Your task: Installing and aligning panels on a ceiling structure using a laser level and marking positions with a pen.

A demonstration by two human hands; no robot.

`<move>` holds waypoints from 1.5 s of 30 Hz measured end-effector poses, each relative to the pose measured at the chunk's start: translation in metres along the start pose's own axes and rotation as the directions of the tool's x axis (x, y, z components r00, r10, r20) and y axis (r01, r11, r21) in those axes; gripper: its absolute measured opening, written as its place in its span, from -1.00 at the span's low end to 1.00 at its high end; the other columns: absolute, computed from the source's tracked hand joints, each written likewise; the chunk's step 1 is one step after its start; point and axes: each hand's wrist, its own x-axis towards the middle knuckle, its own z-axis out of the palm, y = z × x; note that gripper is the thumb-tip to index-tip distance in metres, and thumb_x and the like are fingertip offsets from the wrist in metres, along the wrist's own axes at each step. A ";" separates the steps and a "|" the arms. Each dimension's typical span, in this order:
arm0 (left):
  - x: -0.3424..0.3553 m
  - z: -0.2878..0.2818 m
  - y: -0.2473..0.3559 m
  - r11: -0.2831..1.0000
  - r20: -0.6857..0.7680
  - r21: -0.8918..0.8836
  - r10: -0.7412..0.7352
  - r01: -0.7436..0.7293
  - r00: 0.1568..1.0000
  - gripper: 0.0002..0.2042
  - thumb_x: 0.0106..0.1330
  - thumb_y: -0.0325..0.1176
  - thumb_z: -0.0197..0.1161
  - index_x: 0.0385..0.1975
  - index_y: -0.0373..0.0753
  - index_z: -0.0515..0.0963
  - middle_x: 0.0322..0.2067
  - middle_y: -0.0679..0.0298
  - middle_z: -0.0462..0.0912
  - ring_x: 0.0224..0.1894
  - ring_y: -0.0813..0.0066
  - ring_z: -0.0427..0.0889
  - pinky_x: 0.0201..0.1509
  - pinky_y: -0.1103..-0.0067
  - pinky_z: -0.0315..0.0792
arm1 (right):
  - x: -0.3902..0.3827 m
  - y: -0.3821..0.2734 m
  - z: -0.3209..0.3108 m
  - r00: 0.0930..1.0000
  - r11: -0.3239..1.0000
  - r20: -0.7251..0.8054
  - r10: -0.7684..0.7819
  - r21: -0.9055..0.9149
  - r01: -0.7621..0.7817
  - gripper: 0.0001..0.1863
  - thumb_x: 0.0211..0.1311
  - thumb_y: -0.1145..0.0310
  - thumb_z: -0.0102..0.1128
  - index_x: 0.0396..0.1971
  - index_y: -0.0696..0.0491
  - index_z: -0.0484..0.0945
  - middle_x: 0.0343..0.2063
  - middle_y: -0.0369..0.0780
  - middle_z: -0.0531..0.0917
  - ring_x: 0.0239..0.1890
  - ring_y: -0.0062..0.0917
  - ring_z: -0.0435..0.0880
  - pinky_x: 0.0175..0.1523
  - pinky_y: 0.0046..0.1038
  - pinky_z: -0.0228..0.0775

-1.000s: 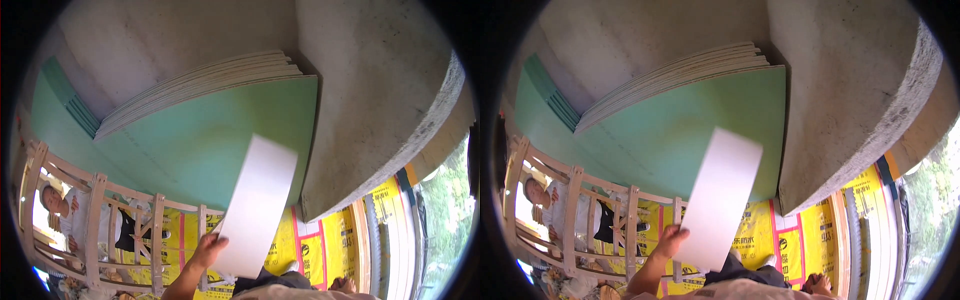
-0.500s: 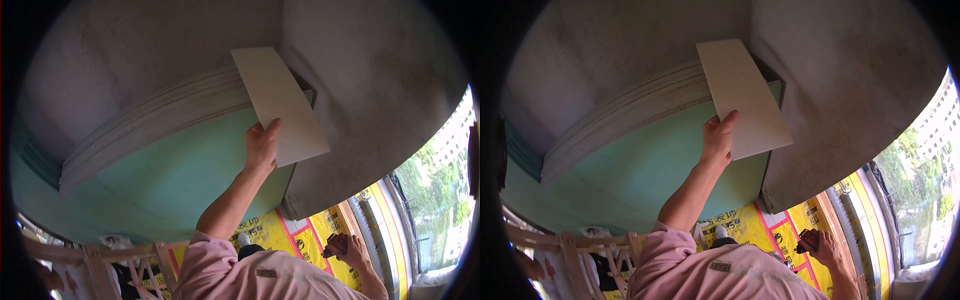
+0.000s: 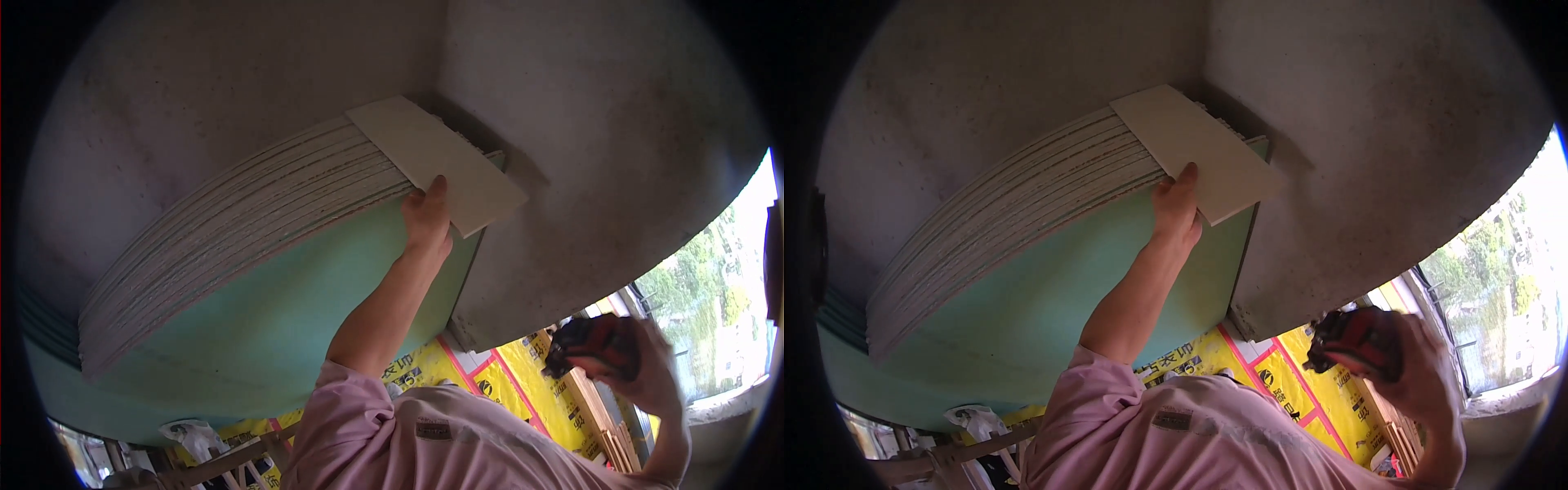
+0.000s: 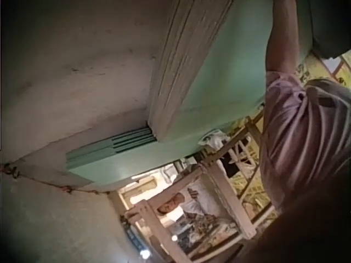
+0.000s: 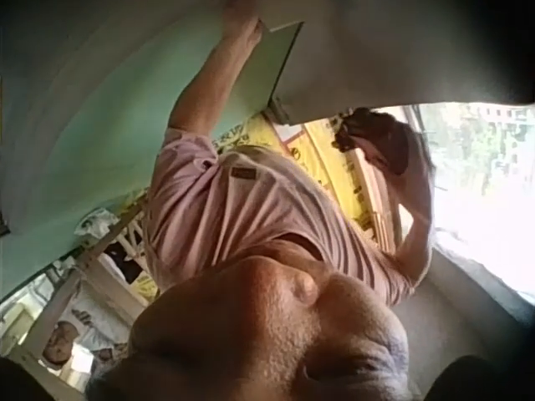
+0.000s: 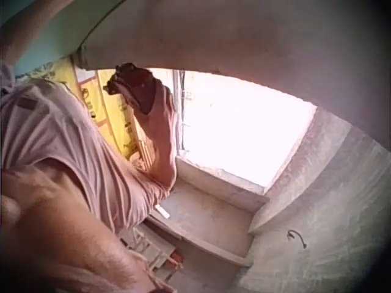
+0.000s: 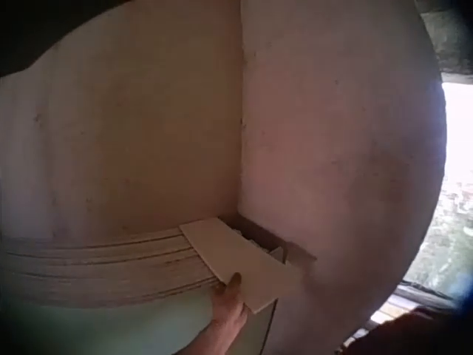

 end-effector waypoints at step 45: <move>-0.020 -0.008 -0.015 0.958 0.436 0.055 -0.277 0.282 0.856 -0.53 0.44 -0.02 0.05 0.10 -0.31 0.36 -0.19 0.08 0.64 -0.29 0.35 0.71 -0.29 0.50 0.65 | 0.447 -0.146 -0.048 0.998 0.946 -0.066 -0.017 0.322 0.037 -0.52 -0.07 0.19 0.39 -0.19 0.23 0.60 -0.28 -0.12 0.69 -0.30 -0.33 0.72 -0.18 -0.17 0.62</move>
